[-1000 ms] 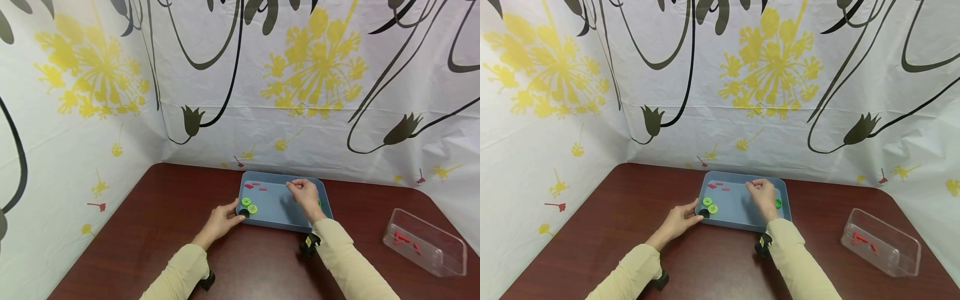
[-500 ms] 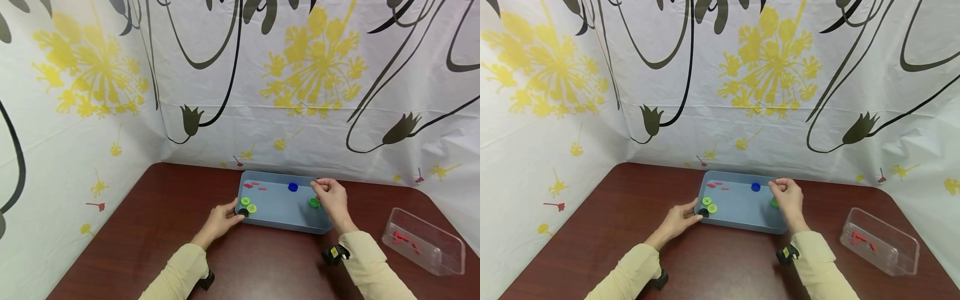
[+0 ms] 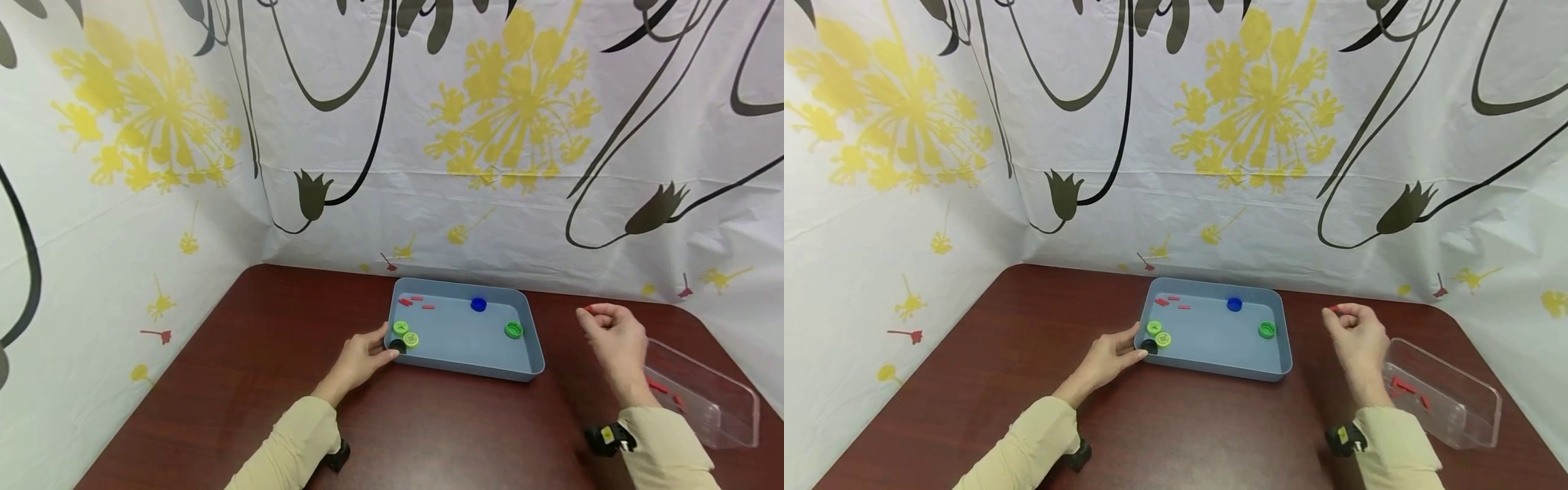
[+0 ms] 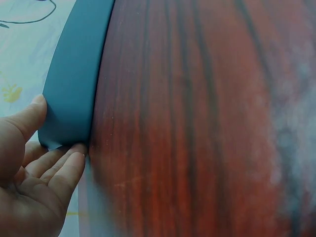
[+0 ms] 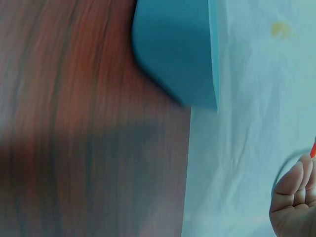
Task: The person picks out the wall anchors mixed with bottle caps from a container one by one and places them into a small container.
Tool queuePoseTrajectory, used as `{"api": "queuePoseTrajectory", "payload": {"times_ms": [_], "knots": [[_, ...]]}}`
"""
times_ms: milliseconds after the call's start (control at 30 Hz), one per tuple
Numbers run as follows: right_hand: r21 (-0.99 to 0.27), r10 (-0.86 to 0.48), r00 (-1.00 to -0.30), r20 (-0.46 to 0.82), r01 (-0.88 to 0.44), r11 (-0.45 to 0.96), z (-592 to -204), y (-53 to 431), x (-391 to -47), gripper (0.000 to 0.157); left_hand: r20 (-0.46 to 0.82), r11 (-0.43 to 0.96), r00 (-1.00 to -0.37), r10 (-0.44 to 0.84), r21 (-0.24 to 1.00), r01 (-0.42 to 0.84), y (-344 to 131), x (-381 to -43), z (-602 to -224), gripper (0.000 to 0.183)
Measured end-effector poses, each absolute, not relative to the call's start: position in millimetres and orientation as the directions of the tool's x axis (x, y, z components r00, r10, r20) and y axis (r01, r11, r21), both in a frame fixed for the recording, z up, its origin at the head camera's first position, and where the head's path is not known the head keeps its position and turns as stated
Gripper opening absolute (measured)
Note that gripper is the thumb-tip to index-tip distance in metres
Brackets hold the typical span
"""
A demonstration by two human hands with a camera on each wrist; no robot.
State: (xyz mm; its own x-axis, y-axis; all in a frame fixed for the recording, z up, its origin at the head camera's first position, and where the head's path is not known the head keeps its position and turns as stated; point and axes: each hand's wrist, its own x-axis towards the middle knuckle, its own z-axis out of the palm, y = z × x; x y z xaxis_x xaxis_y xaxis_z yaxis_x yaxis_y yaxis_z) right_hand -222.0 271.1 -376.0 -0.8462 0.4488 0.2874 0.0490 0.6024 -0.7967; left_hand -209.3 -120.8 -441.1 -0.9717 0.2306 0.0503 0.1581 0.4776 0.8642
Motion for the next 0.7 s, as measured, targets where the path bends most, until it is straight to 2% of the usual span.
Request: {"api": "queuePoseTrajectory", "payload": {"times_ms": [233, 533, 700], "knots": [[-0.728, 0.5, -0.805, 0.32, 0.129, 0.673, -381, 311, -209, 0.022, 0.049, 0.481, -0.973, 0.227, 0.863, 0.156, -121, -210, -441, 0.066], [-0.619, 0.441, -0.813, 0.38, 0.131, 0.774, -390, 340, -197, 0.028, 0.045, 0.492, -0.973, 0.224, 0.857, 0.153, -120, -210, -441, 0.066], [-0.571, 0.447, -0.815, 0.369, 0.181, 0.801, -395, 351, -193, 0.027, 0.045, 0.494, -0.974, 0.221, 0.856, 0.152, -120, -210, -441, 0.066]]}}
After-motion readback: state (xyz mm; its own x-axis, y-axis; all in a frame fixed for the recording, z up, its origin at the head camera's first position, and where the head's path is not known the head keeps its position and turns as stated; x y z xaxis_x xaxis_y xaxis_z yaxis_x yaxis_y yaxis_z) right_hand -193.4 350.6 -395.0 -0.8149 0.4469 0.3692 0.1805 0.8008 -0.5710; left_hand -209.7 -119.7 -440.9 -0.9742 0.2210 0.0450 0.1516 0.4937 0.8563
